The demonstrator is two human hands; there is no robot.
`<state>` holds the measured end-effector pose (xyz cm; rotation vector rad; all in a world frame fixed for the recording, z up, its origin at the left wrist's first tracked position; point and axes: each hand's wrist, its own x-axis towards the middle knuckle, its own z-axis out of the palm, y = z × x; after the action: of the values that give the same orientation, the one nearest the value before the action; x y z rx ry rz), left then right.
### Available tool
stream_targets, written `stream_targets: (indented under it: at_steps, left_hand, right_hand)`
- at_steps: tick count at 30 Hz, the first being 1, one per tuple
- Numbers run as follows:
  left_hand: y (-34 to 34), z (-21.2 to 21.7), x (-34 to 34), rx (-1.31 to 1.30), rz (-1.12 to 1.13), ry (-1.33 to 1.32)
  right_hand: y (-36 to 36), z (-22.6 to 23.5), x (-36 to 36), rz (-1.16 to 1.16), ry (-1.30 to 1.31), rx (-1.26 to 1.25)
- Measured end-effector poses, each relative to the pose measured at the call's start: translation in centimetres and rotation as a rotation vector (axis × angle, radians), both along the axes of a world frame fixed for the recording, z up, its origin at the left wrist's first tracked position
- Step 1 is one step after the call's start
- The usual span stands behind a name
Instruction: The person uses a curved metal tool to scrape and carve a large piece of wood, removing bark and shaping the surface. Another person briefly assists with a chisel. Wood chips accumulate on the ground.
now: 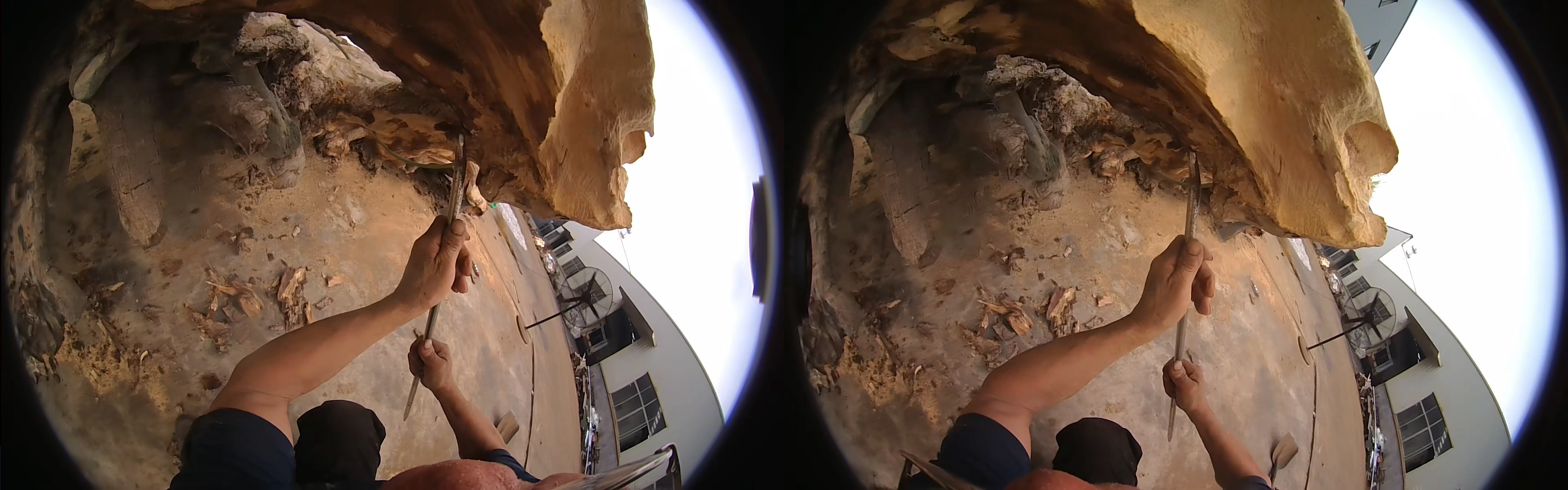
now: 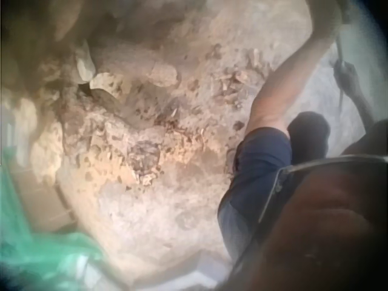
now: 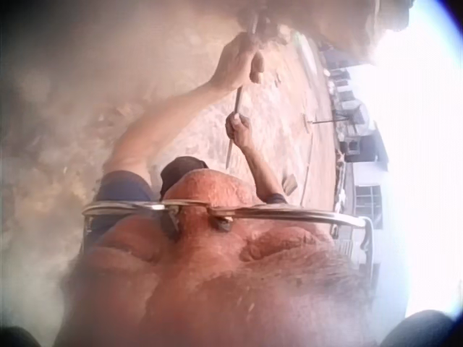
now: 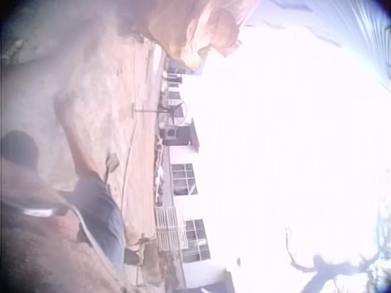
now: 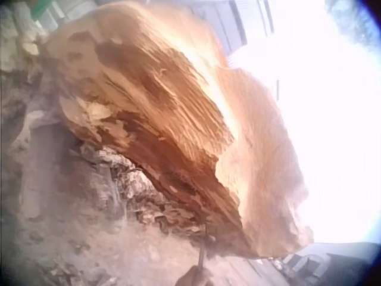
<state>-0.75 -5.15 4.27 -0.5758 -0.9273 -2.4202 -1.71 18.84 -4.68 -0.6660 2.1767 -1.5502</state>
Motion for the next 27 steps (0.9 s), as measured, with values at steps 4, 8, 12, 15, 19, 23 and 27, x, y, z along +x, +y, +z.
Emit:
stream_targets:
  at_steps: [4, 8, 12, 15, 19, 23, 27]
  left_hand:
    - [1.3, -1.1, -2.1, -0.236, 0.203, 0.042]
    - [2.3, -1.1, -2.3, -0.231, 0.163, 0.044]
    - [2.2, -0.5, -1.2, -0.182, 0.198, 0.103]
    - [1.9, 0.2, -0.2, -0.112, 0.21, 0.128]
    - [-0.5, 0.7, 1.9, 0.022, 0.231, -0.057]
    - [-3.3, -0.3, 4.0, 0.106, 0.185, 0.066]
    - [-6.4, 0.6, 6.2, 0.212, 0.1, 0.038]
  right_hand:
    - [3.7, 6.5, -4.3, -0.082, 0.3, 0.182]
    - [5.2, 15.3, -6.0, -0.126, 0.551, 0.433]
    - [-0.1, 21.7, -6.0, -0.166, 0.884, 0.636]
    - [-5.7, 22.5, -3.3, -0.15, 0.858, 0.686]
    - [-7.5, 18.0, -0.2, -0.044, 0.723, 0.73]
    - [-5.3, 13.4, 2.4, -0.16, 0.521, 0.662]
    - [-0.3, 8.7, 7.5, -0.2, 0.314, 0.475]
